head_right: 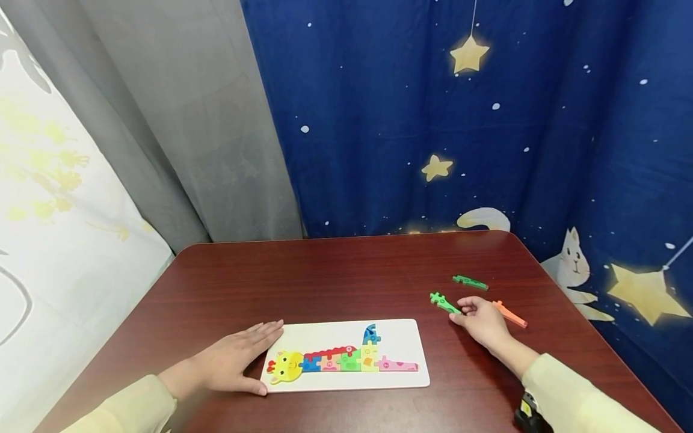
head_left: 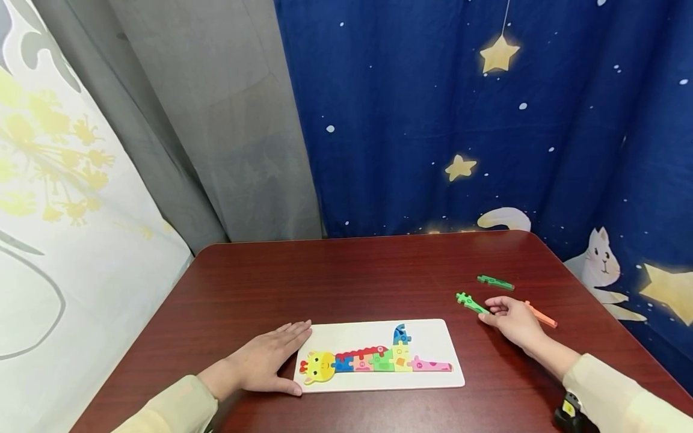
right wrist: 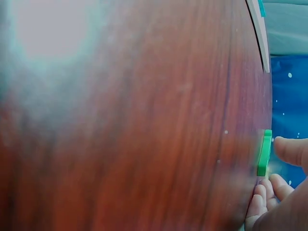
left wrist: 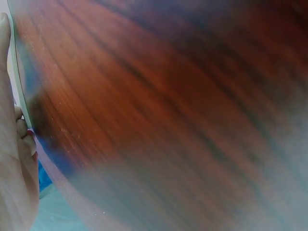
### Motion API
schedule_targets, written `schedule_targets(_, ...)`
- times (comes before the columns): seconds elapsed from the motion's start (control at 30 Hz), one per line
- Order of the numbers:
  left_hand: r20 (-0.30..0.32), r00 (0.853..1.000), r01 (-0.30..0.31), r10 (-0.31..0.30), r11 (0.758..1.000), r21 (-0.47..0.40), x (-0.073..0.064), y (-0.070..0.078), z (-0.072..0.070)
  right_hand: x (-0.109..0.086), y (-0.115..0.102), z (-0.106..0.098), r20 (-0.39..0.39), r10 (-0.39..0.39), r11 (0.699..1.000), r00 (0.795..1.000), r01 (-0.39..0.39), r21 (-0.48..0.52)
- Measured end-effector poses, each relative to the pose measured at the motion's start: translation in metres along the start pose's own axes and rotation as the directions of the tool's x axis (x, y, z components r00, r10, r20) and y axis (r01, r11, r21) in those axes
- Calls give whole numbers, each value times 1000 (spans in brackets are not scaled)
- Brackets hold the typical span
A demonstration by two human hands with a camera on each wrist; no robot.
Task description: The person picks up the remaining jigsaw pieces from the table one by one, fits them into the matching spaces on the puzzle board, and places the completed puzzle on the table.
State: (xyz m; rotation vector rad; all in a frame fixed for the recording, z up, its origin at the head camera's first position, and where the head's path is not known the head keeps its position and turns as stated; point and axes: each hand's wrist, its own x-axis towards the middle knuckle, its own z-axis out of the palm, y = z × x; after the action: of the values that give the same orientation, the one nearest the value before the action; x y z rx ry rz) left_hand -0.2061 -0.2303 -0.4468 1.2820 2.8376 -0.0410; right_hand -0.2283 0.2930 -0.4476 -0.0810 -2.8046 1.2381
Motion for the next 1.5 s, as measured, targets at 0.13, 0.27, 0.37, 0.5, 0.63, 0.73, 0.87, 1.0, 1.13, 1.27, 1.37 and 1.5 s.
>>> schedule_targets(0.13,2,1000,-1,1,1000,-2,0,0,0,0,1,2,3,1,1000,1000,-1,-4)
schedule_targets(0.27,2,1000,-2,2,1000,-5,0,0,0,1,2,3,2,7,1000,1000,-7,2)
schedule_targets(0.37,-5,1000,-6,6,1000,-2,0,0,0,3,2,4,1,11,1000,1000,-11,3)
schedule_targets(0.5,-9,1000,-6,6,1000,0,0,0,1,5,4,5,5,21,1000,1000,-21,0)
schedule_targets(0.63,-7,1000,2,-2,1000,-2,1,0,1,7,6,7,-5,13,1000,1000,-13,-24)
schedule_targets(0.73,-6,1000,1,-1,1000,2,1,0,1,8,5,8,-18,-1,999,1000,0,-39)
schedule_targets(0.87,-5,1000,1,-1,1000,5,1,-1,0,9,4,9,-32,-8,999,999,6,-47)
schedule_targets(1.0,-1,1000,7,-7,1000,1,0,-1,0,8,2,10,-39,-1,999,999,-1,-45)
schedule_targets(1.13,-8,1000,3,-3,1000,-1,0,0,1,8,2,11,-49,-6,999,999,3,-47)
schedule_targets(1.27,-16,1000,-3,3,1000,6,0,0,1,8,2,11,-55,-16,999,998,13,-50)
schedule_targets(1.37,-17,1000,-5,5,1000,8,0,0,1,8,2,11,-54,-19,999,998,17,-48)
schedule_targets(1.5,-16,1000,-8,8,1000,6,0,0,0,7,2,12,-59,-25,998,998,22,-51)
